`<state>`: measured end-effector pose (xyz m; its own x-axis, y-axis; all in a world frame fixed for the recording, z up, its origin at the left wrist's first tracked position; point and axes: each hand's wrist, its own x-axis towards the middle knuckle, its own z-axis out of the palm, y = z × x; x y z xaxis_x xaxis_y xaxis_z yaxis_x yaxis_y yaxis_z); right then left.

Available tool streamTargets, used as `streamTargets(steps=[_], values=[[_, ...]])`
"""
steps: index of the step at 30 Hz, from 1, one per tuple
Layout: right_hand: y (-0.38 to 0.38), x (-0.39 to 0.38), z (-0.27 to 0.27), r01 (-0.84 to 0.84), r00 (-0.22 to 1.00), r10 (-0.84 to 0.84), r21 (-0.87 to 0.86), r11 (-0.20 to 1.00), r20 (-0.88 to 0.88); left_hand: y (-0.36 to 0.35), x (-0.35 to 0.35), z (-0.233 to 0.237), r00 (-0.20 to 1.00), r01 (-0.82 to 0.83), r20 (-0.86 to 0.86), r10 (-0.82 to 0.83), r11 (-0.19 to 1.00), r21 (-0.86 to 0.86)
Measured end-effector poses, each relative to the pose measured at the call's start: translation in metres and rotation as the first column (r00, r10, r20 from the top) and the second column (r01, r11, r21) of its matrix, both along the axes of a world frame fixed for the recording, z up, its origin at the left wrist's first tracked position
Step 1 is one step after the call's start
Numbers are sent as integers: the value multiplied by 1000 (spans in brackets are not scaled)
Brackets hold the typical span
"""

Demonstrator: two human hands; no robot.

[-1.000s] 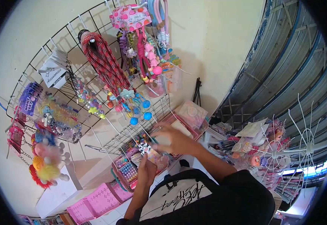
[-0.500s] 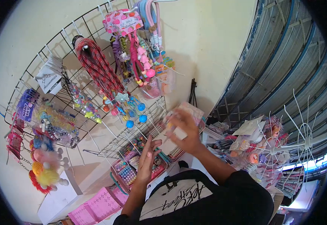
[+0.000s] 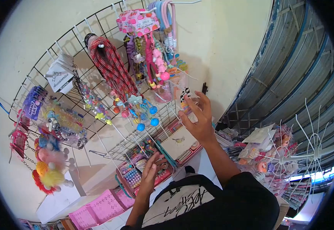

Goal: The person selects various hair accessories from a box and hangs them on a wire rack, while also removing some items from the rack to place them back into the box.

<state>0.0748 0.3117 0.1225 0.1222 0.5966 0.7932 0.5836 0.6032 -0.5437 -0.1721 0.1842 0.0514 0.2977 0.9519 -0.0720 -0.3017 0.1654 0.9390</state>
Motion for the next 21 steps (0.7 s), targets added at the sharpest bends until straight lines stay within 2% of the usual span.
streamTargets(steps=[2,8,14,16,18,21], values=[[1,-1,-3,26,999,-26,20,999,29,-4,-2,-2,998,-51,-32,50,999,-19],[3,-3,5,61,993,-65,43,997,102,-13,-14,-7,997,-68,-31,66,996,-63],[48,-28,7,23,998,-23,-1,1000,59,-17,-16,-8,997,-64,-42,61,996,-61],[63,-40,3,-8,1000,8,-15,1000,-5,-21,-15,-2,997,-64,-44,62,996,-62],[64,-48,1,189,966,-183,-17,982,184,-25,-18,-1,997,-62,-46,59,996,-69],[34,-50,-10,203,962,-184,-75,976,204,-37,-29,-12,998,-53,-34,51,996,-67]])
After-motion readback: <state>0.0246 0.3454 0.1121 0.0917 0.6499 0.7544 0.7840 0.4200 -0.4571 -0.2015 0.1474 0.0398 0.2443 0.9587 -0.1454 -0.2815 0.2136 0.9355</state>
